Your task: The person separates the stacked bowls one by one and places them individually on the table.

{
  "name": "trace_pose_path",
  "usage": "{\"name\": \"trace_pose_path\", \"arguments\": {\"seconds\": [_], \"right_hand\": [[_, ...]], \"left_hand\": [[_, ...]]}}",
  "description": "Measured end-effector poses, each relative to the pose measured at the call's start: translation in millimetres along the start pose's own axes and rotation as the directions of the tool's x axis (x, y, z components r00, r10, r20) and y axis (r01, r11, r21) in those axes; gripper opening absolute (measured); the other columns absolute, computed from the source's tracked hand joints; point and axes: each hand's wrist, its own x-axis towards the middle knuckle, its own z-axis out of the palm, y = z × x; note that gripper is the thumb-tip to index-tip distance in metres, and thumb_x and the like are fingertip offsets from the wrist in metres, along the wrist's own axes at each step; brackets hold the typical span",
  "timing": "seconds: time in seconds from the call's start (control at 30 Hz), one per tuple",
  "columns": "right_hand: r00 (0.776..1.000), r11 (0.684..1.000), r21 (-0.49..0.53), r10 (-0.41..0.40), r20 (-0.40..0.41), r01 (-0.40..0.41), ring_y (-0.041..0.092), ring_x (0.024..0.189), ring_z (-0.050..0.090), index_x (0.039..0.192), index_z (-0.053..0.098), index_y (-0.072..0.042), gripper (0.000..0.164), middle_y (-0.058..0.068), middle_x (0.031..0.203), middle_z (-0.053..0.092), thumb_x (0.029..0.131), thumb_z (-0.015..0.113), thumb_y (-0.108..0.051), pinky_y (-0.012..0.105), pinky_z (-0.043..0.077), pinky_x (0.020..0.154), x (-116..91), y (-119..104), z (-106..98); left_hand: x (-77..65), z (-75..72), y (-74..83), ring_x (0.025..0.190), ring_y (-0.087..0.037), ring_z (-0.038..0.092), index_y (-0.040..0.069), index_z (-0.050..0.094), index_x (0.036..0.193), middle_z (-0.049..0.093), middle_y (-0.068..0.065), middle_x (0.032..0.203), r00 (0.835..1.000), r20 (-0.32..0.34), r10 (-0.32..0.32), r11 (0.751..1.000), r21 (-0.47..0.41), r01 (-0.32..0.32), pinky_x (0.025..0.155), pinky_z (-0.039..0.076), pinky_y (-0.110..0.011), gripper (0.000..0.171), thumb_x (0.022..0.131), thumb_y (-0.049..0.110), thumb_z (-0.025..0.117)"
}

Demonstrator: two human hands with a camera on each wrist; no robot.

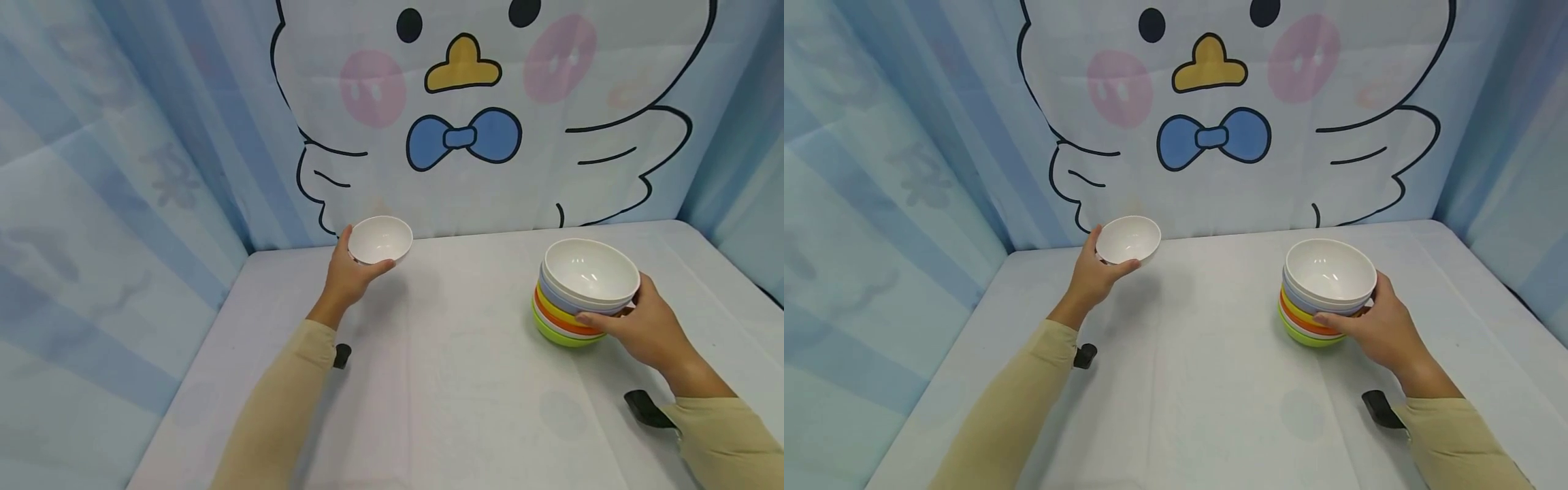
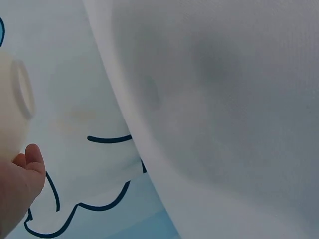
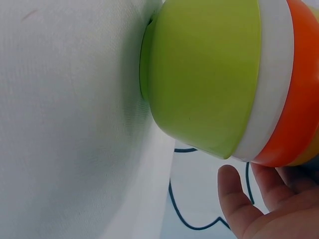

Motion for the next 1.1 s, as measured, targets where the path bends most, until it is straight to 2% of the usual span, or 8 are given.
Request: {"name": "trace_pose_path", "arguments": {"seconds": [0.27,0.57,0.77,1.1], "right_hand": [[1.000,1.000,0.005,-0.011,0.012,0.011,0.056,0.131,0.027,0.156,0.006,0.004,0.107,0.035,0.151,0.025,0.087,0.080,-0.031,0.075,0.029,0.099,-1,0,0],[0.999,0.999,0.003,-0.051,0.005,0.051,0.053,0.129,0.031,0.156,0.009,0.005,0.104,0.033,0.149,0.028,0.088,0.080,-0.027,0.074,0.032,0.098,-1,0,1],[0.999,0.999,0.004,-0.046,-0.002,0.046,0.054,0.129,0.030,0.156,0.008,0.005,0.105,0.034,0.149,0.028,0.087,0.080,-0.027,0.075,0.031,0.097,-2,0,1],[0.999,0.999,-0.002,-0.036,-0.012,0.036,0.057,0.130,0.029,0.155,0.008,0.006,0.104,0.036,0.148,0.027,0.088,0.080,-0.027,0.076,0.030,0.097,-4,-2,0]], "left_hand": [[9.0,-3.1,-16.0,0.136,-0.031,0.039,0.009,0.016,0.160,0.034,-0.014,0.156,0.998,-0.037,-0.044,0.999,0.012,0.045,0.110,0.037,-0.045,0.114,0.075,0.026,0.090],[11.6,-3.3,-32.0,0.135,-0.032,0.040,0.009,0.017,0.159,0.036,-0.015,0.153,0.997,-0.048,-0.057,0.998,-0.014,0.057,0.108,0.040,-0.047,0.110,0.078,0.023,0.089],[13.7,-3.0,-35.1,0.135,-0.034,0.039,0.007,0.016,0.159,0.034,-0.017,0.155,0.993,-0.073,-0.094,0.995,0.007,0.095,0.108,0.040,-0.048,0.108,0.080,0.026,0.087],[18.0,0.5,-42.1,0.136,-0.035,0.038,0.006,0.019,0.158,0.036,-0.017,0.153,0.989,-0.105,-0.108,0.994,0.004,0.109,0.110,0.036,-0.049,0.103,0.081,0.023,0.086]]}}
